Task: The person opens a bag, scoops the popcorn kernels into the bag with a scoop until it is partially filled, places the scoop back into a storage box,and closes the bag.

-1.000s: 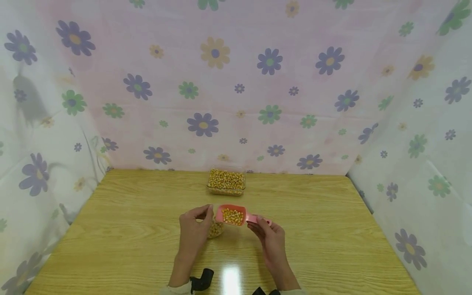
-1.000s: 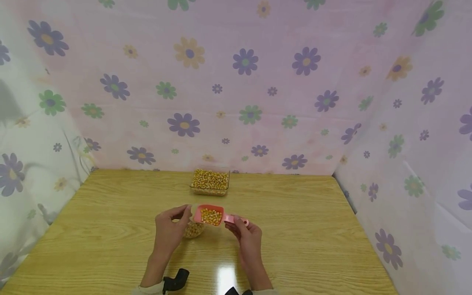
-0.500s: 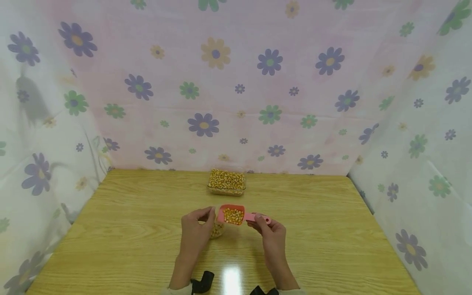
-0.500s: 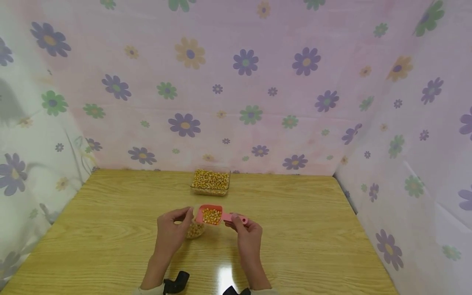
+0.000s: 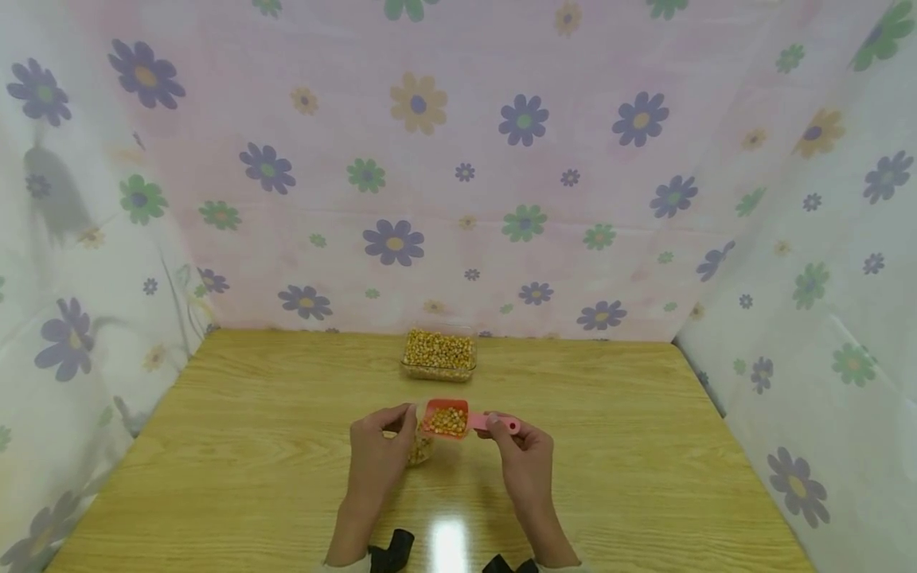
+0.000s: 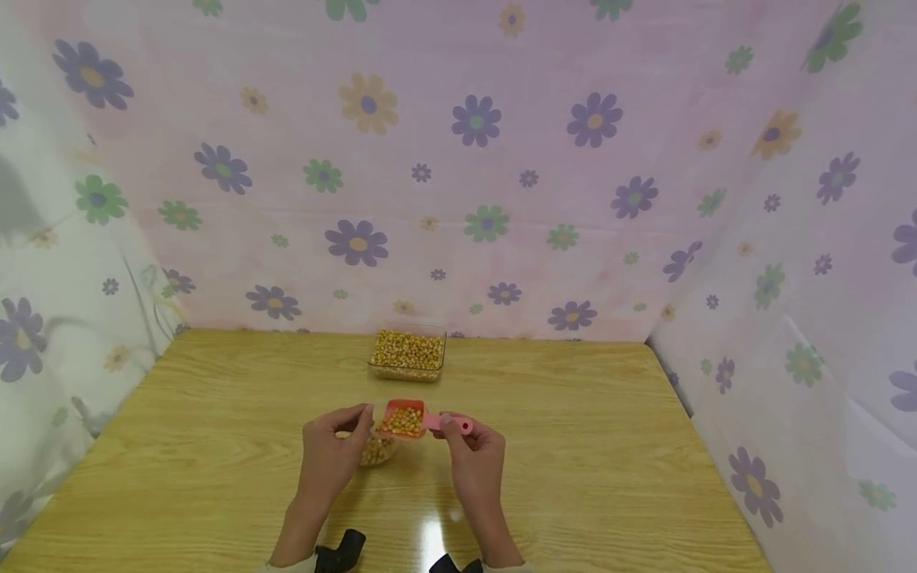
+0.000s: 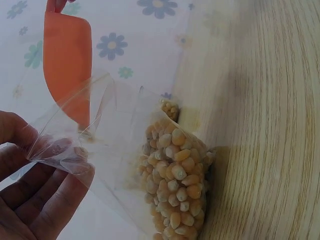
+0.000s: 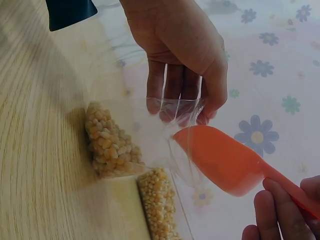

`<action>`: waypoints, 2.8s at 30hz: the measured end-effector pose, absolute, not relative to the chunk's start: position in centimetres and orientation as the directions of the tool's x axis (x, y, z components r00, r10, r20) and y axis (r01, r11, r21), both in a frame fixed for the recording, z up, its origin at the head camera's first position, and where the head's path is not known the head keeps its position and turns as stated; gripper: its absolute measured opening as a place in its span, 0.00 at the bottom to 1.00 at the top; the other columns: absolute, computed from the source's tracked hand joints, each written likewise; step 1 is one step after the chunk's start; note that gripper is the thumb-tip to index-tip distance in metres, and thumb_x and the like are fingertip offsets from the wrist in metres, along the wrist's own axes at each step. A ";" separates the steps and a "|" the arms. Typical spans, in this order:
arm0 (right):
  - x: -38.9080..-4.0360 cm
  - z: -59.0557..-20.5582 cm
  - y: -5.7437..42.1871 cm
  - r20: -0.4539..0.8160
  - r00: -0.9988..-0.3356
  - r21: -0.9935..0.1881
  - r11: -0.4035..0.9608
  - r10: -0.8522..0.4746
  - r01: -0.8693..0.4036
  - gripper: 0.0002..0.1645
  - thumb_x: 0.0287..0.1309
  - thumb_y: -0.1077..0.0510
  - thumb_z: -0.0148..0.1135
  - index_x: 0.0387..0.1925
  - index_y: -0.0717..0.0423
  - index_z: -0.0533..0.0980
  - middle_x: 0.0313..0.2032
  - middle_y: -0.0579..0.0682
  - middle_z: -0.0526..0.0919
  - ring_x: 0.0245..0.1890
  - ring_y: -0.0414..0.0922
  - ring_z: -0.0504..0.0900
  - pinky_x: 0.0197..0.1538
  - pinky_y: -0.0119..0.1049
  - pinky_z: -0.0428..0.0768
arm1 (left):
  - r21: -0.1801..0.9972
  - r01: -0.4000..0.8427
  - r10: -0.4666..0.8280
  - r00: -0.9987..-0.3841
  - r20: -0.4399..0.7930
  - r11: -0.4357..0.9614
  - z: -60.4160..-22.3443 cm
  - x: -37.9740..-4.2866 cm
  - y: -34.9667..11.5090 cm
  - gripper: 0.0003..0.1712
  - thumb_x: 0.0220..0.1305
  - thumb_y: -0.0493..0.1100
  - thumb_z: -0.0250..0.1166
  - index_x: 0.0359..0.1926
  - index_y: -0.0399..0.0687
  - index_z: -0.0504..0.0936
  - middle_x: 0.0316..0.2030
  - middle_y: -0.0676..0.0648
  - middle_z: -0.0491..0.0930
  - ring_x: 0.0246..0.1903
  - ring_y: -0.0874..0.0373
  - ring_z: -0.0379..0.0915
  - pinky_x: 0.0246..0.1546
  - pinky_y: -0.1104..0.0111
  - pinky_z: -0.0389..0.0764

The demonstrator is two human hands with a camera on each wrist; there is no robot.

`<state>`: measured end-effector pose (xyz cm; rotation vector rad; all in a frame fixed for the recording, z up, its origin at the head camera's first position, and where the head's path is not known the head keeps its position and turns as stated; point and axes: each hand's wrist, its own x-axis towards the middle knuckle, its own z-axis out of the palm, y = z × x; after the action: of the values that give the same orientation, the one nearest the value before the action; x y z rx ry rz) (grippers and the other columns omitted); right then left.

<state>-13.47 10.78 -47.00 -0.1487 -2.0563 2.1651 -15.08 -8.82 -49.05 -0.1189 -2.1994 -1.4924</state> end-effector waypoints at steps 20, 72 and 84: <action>-13.1 -46.9 10.7 0.159 -0.974 -0.987 0.010 0.158 -0.160 0.12 0.69 0.60 0.64 0.41 0.66 0.86 0.33 0.61 0.89 0.30 0.41 0.88 0.24 0.31 0.63 | 0.872 0.287 -0.215 -0.894 0.392 0.396 -48.7 -14.8 -8.7 0.07 0.67 0.32 0.68 0.41 0.38 0.91 0.28 0.45 0.88 0.28 0.58 0.83 0.32 0.69 0.84; -24.0 -46.7 11.8 0.535 -0.841 -0.812 0.324 0.082 -0.485 0.27 0.66 0.63 0.67 0.15 0.54 0.63 0.43 0.63 0.89 0.47 0.58 0.88 0.50 0.58 0.82 | 0.898 0.278 -0.233 -0.900 0.368 0.342 -49.4 -16.0 -8.6 0.09 0.69 0.36 0.67 0.43 0.33 0.90 0.28 0.40 0.87 0.27 0.58 0.82 0.25 0.72 0.82; -26.1 -48.8 10.9 0.519 -0.852 -0.804 0.376 0.067 -0.460 0.26 0.67 0.64 0.66 0.15 0.55 0.64 0.43 0.63 0.89 0.48 0.58 0.88 0.51 0.56 0.83 | 0.899 0.261 -0.236 -0.904 0.356 0.353 -49.2 -16.1 -8.6 0.09 0.69 0.35 0.67 0.43 0.34 0.90 0.28 0.40 0.87 0.28 0.58 0.82 0.25 0.72 0.82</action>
<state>-26.09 10.91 -48.84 0.3389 -2.1688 1.4891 -16.07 -8.62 -49.22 -0.0222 -2.1943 -1.5746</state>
